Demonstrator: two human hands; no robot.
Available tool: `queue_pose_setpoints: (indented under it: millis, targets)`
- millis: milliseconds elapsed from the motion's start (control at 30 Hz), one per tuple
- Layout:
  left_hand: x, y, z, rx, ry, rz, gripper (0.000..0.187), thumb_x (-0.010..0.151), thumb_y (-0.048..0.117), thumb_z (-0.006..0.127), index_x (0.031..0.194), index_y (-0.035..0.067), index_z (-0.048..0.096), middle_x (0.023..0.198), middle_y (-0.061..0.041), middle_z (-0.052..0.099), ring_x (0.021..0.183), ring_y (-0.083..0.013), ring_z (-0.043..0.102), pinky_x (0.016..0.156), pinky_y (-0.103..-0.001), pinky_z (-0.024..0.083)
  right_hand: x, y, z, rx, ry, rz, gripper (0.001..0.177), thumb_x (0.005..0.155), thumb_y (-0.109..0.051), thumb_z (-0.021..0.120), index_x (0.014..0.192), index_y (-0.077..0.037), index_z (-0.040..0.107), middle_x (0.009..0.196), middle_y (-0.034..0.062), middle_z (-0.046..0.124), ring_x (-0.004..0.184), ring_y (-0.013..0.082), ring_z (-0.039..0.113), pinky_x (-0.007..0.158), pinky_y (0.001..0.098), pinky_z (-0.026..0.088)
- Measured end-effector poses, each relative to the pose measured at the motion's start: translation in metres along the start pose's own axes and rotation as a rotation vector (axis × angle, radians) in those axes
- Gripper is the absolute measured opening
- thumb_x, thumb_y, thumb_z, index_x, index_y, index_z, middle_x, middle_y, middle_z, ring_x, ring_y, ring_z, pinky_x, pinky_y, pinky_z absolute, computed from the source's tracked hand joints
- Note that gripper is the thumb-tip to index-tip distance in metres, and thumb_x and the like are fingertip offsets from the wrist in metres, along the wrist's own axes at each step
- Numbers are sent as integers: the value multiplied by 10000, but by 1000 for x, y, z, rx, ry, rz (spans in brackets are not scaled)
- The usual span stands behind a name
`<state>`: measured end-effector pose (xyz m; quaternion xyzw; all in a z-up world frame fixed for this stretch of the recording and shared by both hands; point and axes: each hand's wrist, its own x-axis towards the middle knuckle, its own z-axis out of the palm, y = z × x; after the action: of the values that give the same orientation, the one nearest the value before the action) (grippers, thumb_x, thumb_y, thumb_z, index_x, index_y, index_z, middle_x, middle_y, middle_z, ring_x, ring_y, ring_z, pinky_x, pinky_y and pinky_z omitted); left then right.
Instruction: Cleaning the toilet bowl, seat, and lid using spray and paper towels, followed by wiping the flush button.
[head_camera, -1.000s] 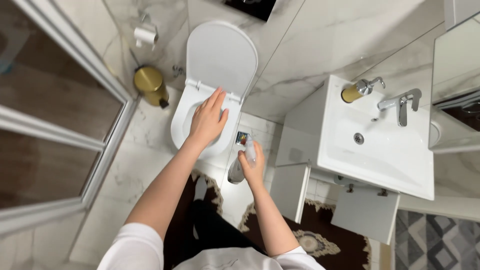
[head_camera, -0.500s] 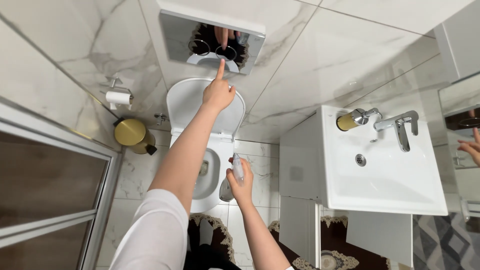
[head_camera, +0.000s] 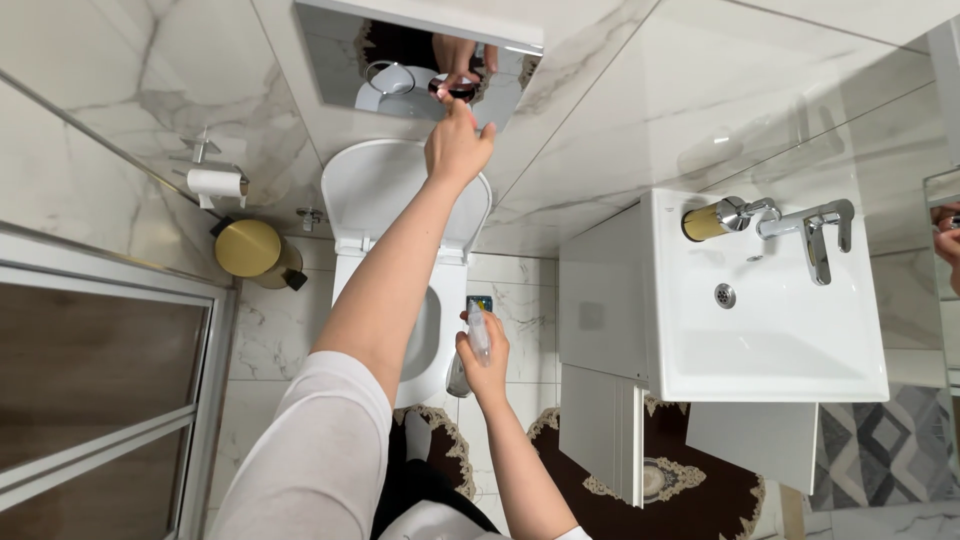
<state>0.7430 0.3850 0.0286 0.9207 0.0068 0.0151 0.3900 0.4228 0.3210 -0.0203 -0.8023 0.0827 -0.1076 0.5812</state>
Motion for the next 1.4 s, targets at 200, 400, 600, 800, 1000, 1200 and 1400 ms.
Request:
queue_pose_setpoints:
  millis: [200,400,600,800,1000,1200,1400]
  targets:
    - [11,-18,25,-211,6,75,1015,904,382,737,1538,-106,112,1123,-80,650,1029,-310,678,864,-437,536,-12,3,-4,-11,0,26,317,785,-49,658,1100,-36,686,1062,101,674,939,233,655,857,344,523]
    - [19,-19,26,-291,-42,25,1102,913,392,720,1563,-94,-25,1150,-65,649,1092,-291,661,939,-412,512,-24,10,-5,-41,-18,52,336,768,-46,646,1101,-30,690,1075,111,679,965,245,664,878,338,524]
    - [21,-21,30,-381,-86,-38,1055,932,419,704,1583,-14,-5,1232,-47,622,1129,-258,661,997,-402,488,-32,10,-15,-34,-36,36,362,743,-38,635,1101,-19,685,1064,120,693,954,246,680,869,332,533]
    - [28,-19,32,-448,-82,-59,1101,933,430,685,1576,-11,-93,1243,-44,605,1161,-248,625,1016,-388,473,-33,15,-23,-58,-24,88,349,743,-44,632,1087,-24,686,1045,118,693,915,239,676,827,337,536]
    - [37,-28,44,-508,-149,-91,860,1002,455,668,1568,23,184,1288,-22,592,1204,-219,610,1053,-371,464,-33,23,-32,-101,-19,70,346,740,-38,634,1081,-30,690,1030,121,691,920,249,673,835,338,534]
    - [35,-15,27,-542,-153,-104,1043,931,427,631,1567,-34,-56,1174,-19,625,1140,-196,617,1029,-335,452,-31,25,-34,-109,-31,109,341,736,-42,626,1070,-36,698,1028,116,692,885,240,672,799,331,532]
    - [51,-58,73,-660,-107,-31,669,978,424,695,1410,22,379,1501,-8,399,1248,-229,594,1053,-351,457,-30,29,-37,-116,-43,121,323,723,-50,625,1036,-38,701,951,112,709,795,224,661,744,323,526]
